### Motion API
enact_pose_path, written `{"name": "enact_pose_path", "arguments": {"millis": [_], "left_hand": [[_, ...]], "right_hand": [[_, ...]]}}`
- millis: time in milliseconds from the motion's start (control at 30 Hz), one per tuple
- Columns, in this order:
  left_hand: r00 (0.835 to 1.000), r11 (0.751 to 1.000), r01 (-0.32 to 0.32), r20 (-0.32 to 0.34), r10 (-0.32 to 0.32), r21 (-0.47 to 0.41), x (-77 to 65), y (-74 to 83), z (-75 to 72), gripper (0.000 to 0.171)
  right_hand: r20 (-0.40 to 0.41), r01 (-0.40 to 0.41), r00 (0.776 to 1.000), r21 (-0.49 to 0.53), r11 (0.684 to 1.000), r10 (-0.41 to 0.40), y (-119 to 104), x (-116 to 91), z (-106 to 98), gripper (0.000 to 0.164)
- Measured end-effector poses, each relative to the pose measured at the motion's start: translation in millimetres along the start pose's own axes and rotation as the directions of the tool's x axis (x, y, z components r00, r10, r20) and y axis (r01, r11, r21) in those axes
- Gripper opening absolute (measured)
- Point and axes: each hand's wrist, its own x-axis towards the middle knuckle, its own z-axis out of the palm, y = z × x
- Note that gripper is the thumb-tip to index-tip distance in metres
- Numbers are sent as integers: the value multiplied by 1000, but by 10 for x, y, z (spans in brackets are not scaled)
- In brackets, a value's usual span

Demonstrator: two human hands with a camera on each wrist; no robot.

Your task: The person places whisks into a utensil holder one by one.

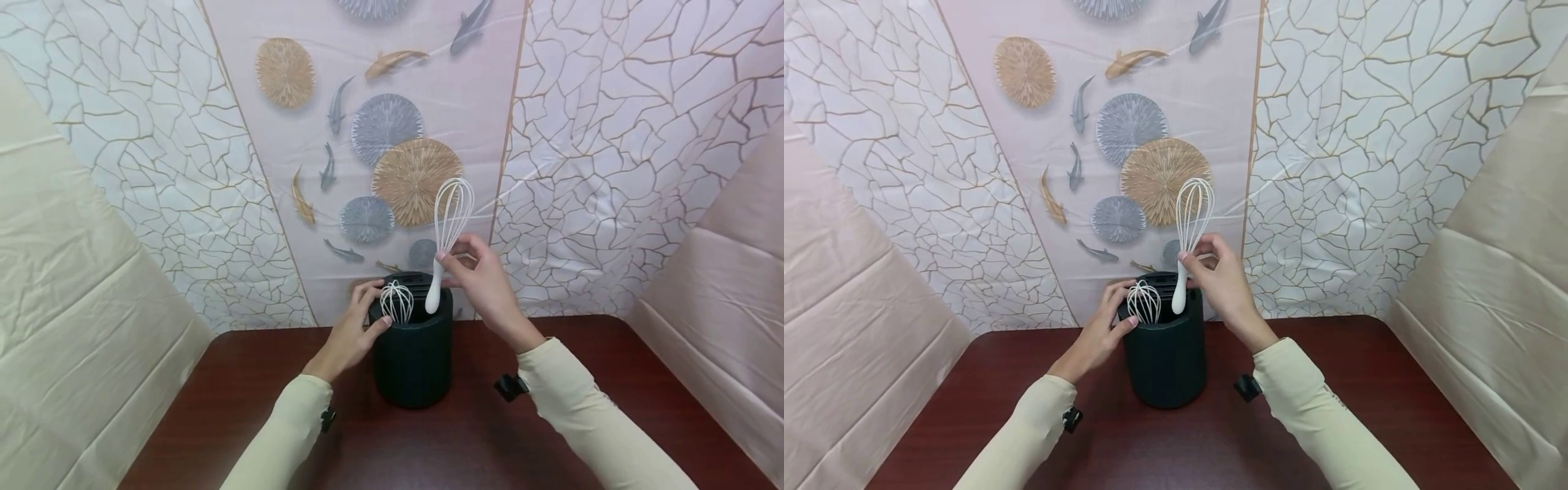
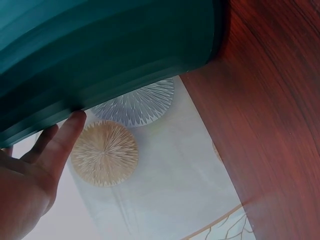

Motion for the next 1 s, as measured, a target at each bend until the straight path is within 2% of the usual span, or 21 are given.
{"name": "enact_pose_path", "arguments": {"millis": [267, 600, 800, 1000], "left_hand": [[1000, 1000, 13, 11, -13, 6, 14, 1, 10, 45], [1000, 1000, 11, 11, -11, 18, 5, 18, -15, 45], [1000, 1000, -7, 9, 7, 20, 8, 4, -8, 45], [1000, 1000, 1, 13, -2, 24, 4, 1, -13, 44]], "right_hand": [[-11, 34, 999, -34, 999, -34, 55, -10, 80, 36], [-6, 44, 999, -92, 995, -45, 108, -25, 78, 36], [9, 26, 1000, -90, 996, -25, 162, -40, 90, 41], [22, 30, 999, -142, 989, -27, 223, -58, 96, 43]]}}
